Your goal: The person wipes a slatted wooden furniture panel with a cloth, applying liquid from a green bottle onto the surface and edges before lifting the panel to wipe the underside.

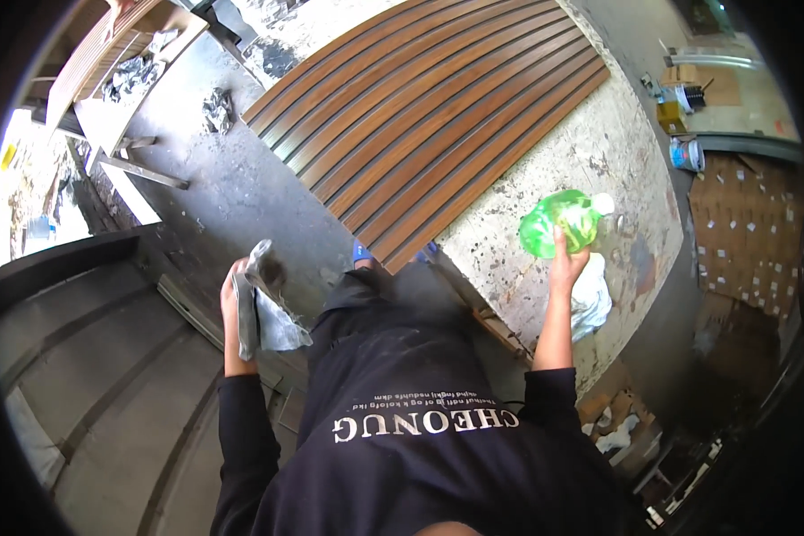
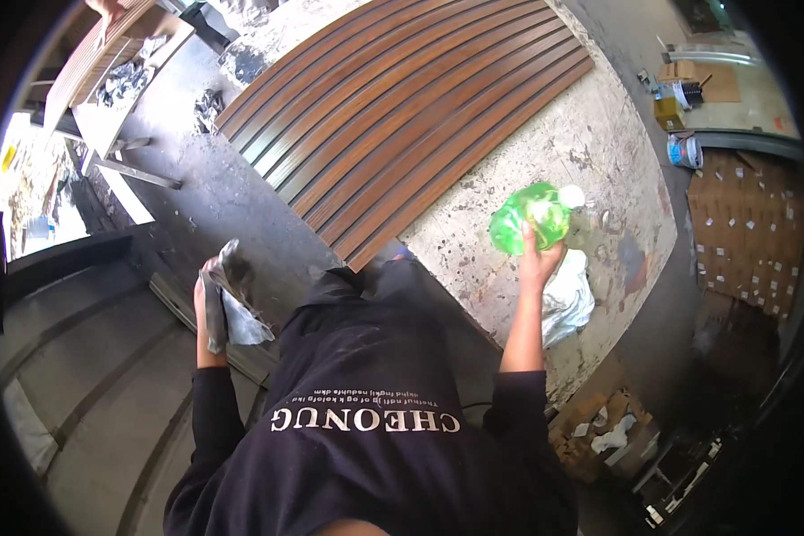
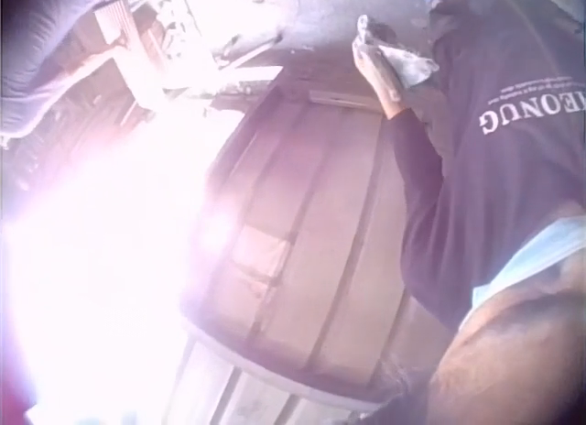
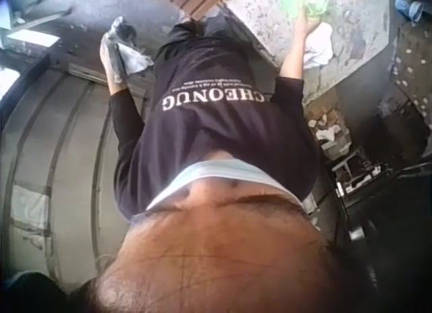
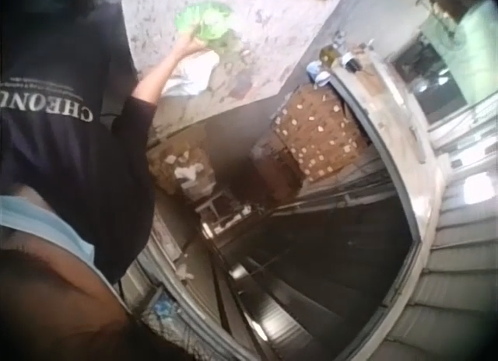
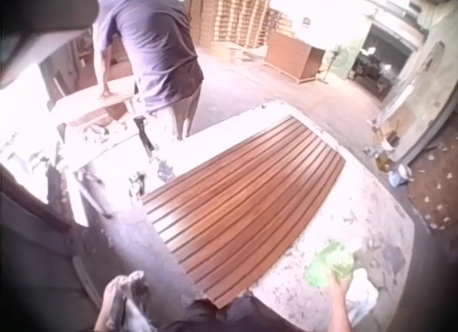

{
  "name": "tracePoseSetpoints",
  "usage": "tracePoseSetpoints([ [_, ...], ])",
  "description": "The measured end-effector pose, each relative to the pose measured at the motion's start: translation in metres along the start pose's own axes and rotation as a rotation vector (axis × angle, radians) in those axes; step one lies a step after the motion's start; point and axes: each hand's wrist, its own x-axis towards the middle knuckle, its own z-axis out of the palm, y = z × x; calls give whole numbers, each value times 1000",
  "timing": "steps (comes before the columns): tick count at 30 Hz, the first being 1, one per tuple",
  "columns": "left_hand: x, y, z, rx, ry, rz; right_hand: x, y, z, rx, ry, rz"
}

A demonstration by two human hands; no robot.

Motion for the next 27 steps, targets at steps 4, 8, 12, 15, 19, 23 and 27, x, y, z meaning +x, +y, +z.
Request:
tracePoseSetpoints([
  [4,3,10,78,-717,-500,-23,-26,-39,20,82,-142,13],
  [8,15,-23,142,-745,-412,51,-38,-91,33,41,-403,-17],
  [12,31,-15,179,125,-236,558,-34,-136,49,-331,-748,-165],
  [15,31,-4,187,774,-156,1009,-33,-158,68,-650,-950,-170],
  [19,29,9,197,981,-120,1158,-35,-158,82,-721,-948,-208],
  [23,34,13,199,964,-109,1039,-29,-166,82,-783,-1008,-172],
  [27,30,23,200,924,-99,1021,-23,-162,79,-825,-1017,-201],
])
